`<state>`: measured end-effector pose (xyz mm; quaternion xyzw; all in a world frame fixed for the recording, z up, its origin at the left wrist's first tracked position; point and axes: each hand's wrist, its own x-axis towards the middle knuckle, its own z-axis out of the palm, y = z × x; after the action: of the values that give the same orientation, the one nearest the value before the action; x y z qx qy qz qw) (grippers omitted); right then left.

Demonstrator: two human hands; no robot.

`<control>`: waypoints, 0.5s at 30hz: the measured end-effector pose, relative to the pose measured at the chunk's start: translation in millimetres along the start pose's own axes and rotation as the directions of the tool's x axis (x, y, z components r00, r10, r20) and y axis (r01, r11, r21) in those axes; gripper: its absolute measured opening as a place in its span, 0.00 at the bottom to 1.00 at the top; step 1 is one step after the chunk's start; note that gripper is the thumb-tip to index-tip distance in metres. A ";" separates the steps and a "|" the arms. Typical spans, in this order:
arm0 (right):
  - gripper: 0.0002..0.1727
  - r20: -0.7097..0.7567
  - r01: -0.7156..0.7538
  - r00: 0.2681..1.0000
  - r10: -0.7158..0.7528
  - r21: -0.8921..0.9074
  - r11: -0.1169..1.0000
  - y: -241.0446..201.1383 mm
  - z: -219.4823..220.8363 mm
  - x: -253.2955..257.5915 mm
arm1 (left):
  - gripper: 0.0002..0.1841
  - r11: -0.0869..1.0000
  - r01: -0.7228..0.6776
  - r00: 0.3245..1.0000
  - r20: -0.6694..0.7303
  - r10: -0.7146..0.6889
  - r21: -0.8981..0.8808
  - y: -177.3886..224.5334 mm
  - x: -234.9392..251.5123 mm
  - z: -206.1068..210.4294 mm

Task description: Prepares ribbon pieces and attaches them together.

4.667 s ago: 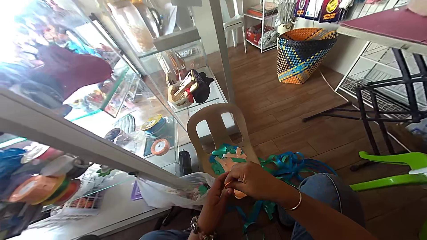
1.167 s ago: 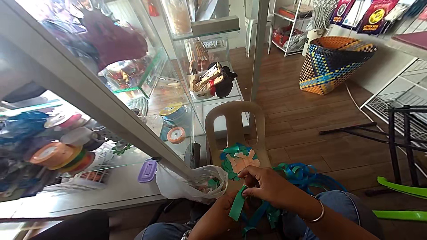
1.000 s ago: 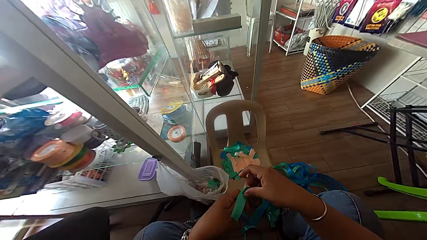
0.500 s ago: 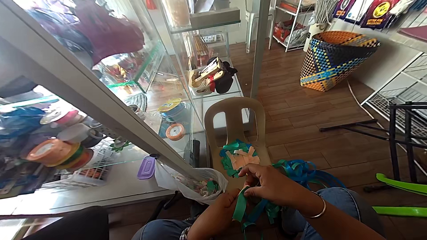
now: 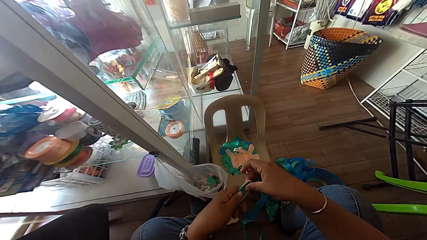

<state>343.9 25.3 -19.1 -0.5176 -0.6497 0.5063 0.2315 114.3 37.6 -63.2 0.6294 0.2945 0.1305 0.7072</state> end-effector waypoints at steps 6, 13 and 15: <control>0.25 0.006 -0.019 1.000 0.019 -0.005 1.000 -0.7 -0.8 0.4 | 0.11 0.996 0.027 0.999 -0.031 -0.024 0.082 3.1 0.6 0.2; 0.24 -0.047 0.021 0.999 -0.015 0.136 0.990 5.1 -1.3 1.8 | 0.10 0.999 0.044 0.994 -0.101 -0.042 0.027 3.4 1.0 0.9; 0.25 -0.060 0.030 0.998 -0.019 0.191 0.981 6.7 -2.8 1.7 | 0.11 0.999 0.050 0.991 -0.121 -0.051 -0.011 4.7 0.7 0.7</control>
<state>348.6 27.7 -24.4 -0.4993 -0.5974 0.5483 0.3052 116.1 38.2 -58.8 0.6100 0.3522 0.1516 0.6935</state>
